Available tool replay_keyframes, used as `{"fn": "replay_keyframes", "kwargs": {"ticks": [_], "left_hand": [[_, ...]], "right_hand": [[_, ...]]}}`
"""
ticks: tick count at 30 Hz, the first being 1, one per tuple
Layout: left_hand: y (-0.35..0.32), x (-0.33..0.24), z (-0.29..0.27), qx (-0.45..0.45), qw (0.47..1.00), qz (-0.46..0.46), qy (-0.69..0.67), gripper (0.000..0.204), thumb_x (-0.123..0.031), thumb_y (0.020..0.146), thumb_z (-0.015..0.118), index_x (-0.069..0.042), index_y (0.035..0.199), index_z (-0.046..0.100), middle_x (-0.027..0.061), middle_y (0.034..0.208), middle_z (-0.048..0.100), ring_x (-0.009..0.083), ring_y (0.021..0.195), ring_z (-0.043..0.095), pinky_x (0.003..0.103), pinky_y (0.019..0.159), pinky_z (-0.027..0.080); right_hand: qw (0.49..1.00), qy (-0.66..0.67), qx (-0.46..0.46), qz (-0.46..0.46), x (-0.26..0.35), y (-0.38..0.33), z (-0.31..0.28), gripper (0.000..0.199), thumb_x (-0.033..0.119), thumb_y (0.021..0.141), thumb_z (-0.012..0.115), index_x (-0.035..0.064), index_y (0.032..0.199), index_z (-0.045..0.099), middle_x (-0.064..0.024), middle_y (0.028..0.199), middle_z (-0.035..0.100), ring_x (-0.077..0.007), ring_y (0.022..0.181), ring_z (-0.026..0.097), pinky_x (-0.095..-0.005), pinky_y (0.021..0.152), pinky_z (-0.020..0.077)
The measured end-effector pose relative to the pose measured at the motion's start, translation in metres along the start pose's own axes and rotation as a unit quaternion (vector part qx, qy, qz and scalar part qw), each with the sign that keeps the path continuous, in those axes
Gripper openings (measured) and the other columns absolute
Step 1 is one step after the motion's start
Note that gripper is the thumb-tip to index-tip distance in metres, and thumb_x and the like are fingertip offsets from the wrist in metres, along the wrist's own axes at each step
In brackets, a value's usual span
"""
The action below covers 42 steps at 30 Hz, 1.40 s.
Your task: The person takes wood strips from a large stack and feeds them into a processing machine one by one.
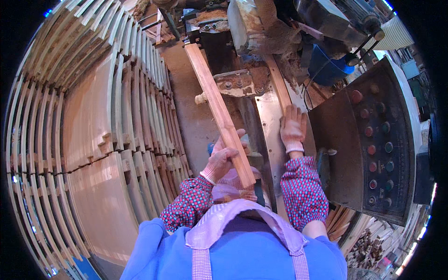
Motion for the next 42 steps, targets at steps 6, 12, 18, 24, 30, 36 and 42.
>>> {"fn": "replay_keyframes", "kwargs": {"ticks": [6,12,18,24,30,36,42], "left_hand": [[-0.001,0.001,0.001,-0.001,0.998,0.032,0.049,0.070,-0.005,0.074,0.061,-0.003,0.141,0.040,0.0114,0.134,0.053,0.0242,0.114,0.056,0.040,0.099,0.048],[-0.006,0.020,0.004,0.014,0.986,0.000,0.165,0.077,-0.014,0.081,0.064,0.000,0.149,0.028,0.0146,0.140,0.047,0.0251,0.127,0.047,0.036,0.111,0.035],[-0.018,0.040,-0.030,0.025,0.943,-0.088,0.321,0.079,-0.030,0.096,0.059,0.000,0.154,0.014,0.0197,0.152,0.036,0.0254,0.140,0.035,0.034,0.113,0.030],[-0.024,0.047,-0.027,0.021,0.940,-0.129,0.314,0.072,-0.016,0.096,0.060,-0.001,0.153,0.019,0.0189,0.150,0.038,0.0243,0.137,0.038,0.034,0.111,0.034],[-0.039,0.042,-0.068,-0.091,0.940,-0.112,0.310,0.064,-0.010,0.094,0.064,-0.001,0.149,0.033,0.0125,0.137,0.053,0.0198,0.127,0.048,0.032,0.107,0.039],[-0.063,-0.174,-0.066,-0.157,0.586,0.290,0.741,0.059,-0.015,0.081,0.073,-0.003,0.135,0.053,0.0174,0.128,0.061,0.0316,0.120,0.058,0.039,0.103,0.045],[-0.063,-0.414,-0.154,-0.375,0.212,0.135,0.892,0.076,-0.033,0.082,0.072,-0.002,0.144,0.041,0.0226,0.140,0.050,0.0366,0.129,0.049,0.042,0.108,0.040]], "right_hand": [[0.602,0.725,0.301,0.145,0.070,-0.037,-0.077,0.058,0.022,0.089,0.067,0.0021,0.139,0.047,-0.0137,0.132,0.055,-0.0199,0.120,0.052,-0.0313,0.102,0.0427],[0.711,0.636,0.279,0.110,0.098,-0.071,-0.117,0.086,0.021,0.080,0.073,-0.0031,0.149,0.028,-0.0269,0.136,0.051,-0.0357,0.122,0.056,-0.0387,0.100,0.0471],[0.960,0.237,0.142,-0.050,0.082,0.039,-0.079,0.058,0.015,0.087,0.056,0.0015,0.140,0.038,-0.0176,0.095,0.061,-0.0320,0.070,0.068,-0.0440,0.055,0.0562],[0.983,-0.013,0.098,-0.154,0.095,0.094,-0.038,0.046,0.012,0.090,0.052,0.0081,0.135,0.048,-0.0099,0.093,0.057,-0.0205,0.067,0.067,-0.0356,0.048,0.0528],[0.962,0.182,0.174,-0.110,0.029,0.031,-0.102,0.054,0.012,0.084,0.058,0.0029,0.136,0.045,-0.0174,0.104,0.060,-0.0333,0.076,0.067,-0.0422,0.065,0.0568],[0.920,0.346,0.177,0.053,-0.034,-0.147,-0.154,0.073,0.013,0.077,0.068,-0.0008,0.143,0.040,-0.0265,0.134,0.053,-0.0398,0.111,0.060,-0.0416,0.091,0.0519],[0.932,0.248,0.199,0.173,-0.021,-0.287,-0.156,0.054,0.014,0.086,0.063,0.0012,0.138,0.050,-0.0212,0.142,0.048,-0.0396,0.132,0.046,-0.0453,0.110,0.0379]]}}
Point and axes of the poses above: each hand's wrist, its own y-axis towards the middle knuckle, its own z-axis out of the palm, x = y × z, the point moved 5 cm from there along y, towards the middle knuckle
